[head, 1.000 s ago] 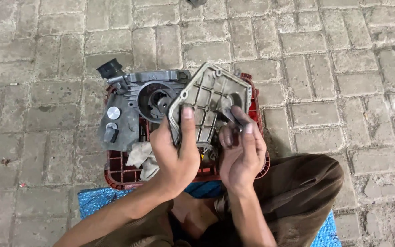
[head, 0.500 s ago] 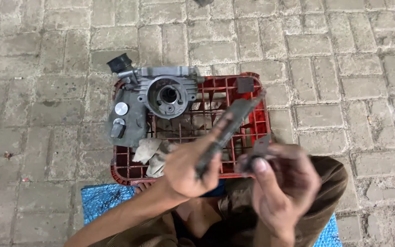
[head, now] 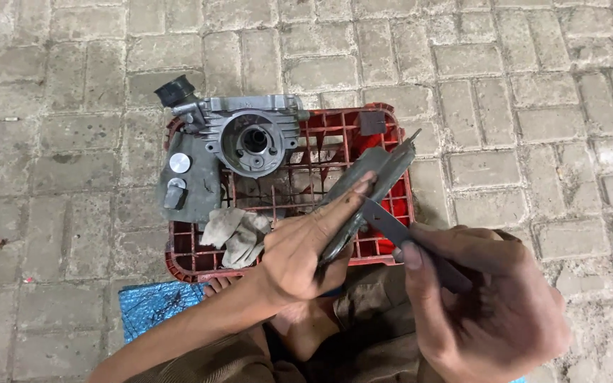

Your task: The person scrapes residue from the surface of a metal engine casing using a small metal tool. They wipe the scraped area with a cloth and continue scraping different sections of the casing. The person also scrapes a separate metal blade-like tool and wipes it with the cloth.

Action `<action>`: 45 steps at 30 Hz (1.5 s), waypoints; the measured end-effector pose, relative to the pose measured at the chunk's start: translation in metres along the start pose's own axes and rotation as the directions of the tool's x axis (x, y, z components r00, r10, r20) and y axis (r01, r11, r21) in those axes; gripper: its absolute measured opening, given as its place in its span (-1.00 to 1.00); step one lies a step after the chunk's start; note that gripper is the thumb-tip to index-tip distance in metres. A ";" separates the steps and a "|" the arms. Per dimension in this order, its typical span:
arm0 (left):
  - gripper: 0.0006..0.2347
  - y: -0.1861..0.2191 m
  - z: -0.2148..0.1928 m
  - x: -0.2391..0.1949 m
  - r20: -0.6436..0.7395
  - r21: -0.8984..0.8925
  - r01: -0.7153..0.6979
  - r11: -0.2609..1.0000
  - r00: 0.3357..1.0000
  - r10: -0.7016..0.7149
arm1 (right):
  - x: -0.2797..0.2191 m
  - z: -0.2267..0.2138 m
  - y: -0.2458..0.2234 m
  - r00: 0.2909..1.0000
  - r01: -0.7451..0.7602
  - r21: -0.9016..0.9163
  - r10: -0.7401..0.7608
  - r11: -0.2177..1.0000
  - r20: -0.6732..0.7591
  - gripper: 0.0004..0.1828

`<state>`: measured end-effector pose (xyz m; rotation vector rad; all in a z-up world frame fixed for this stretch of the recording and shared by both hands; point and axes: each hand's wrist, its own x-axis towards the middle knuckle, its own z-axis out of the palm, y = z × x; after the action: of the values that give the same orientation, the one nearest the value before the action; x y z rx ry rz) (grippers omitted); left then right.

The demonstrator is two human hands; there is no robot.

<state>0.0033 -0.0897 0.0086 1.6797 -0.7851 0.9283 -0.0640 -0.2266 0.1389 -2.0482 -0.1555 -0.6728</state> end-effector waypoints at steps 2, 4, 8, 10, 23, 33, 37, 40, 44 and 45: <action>-0.62 0.008 -0.008 0.013 0.025 -0.017 0.001 1.000 1.000 -0.001 | 0.003 0.001 -0.002 1.000 0.018 -0.016 -0.018 1.000 -0.010 -0.77; -0.56 0.011 -0.011 0.018 0.050 -0.033 0.003 0.999 0.999 -0.002 | 0.006 0.000 -0.006 0.999 0.037 -0.031 -0.038 0.999 -0.018 -0.76; -0.57 0.011 -0.010 0.014 0.063 0.025 -0.016 1.000 0.998 0.015 | 0.008 -0.007 -0.017 0.999 0.036 -0.160 -0.031 0.986 0.037 -0.80; -0.57 0.011 -0.009 0.016 0.064 0.026 -0.017 1.000 0.998 0.016 | 0.008 -0.008 -0.018 0.999 0.031 -0.183 -0.023 0.983 0.041 -0.82; -0.60 0.014 -0.009 0.018 0.060 0.003 -0.014 1.000 0.998 0.014 | 0.006 -0.009 -0.019 0.999 0.037 -0.181 -0.029 0.983 0.041 -0.80; -0.61 0.015 -0.009 0.018 0.083 0.009 -0.012 1.000 0.997 0.011 | 0.009 -0.017 -0.006 0.987 0.103 -0.088 -0.091 0.991 0.133 -0.83; -0.61 0.016 -0.010 0.020 0.086 -0.005 -0.011 1.000 0.996 0.011 | 0.008 -0.014 -0.020 0.997 0.009 -0.155 0.004 0.988 0.083 -0.82; -0.60 0.017 -0.011 0.020 0.105 -0.006 -0.011 1.000 0.994 0.011 | 0.007 -0.015 -0.017 0.995 -0.038 -0.125 0.050 0.991 0.091 -0.81; -0.60 0.014 -0.009 0.015 0.094 -0.011 -0.004 1.000 0.996 0.005 | 0.007 -0.016 -0.010 0.983 -0.133 0.000 0.132 0.991 0.130 -0.89; -0.60 0.013 -0.008 0.013 0.089 -0.017 0.000 1.000 0.996 0.001 | 0.007 -0.016 -0.010 0.975 -0.182 0.020 0.177 0.983 0.132 -0.92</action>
<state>-0.0031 -0.0859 0.0270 1.7153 -0.8510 0.8492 -0.0676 -0.2356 0.1566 -2.0462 -0.0542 -0.4232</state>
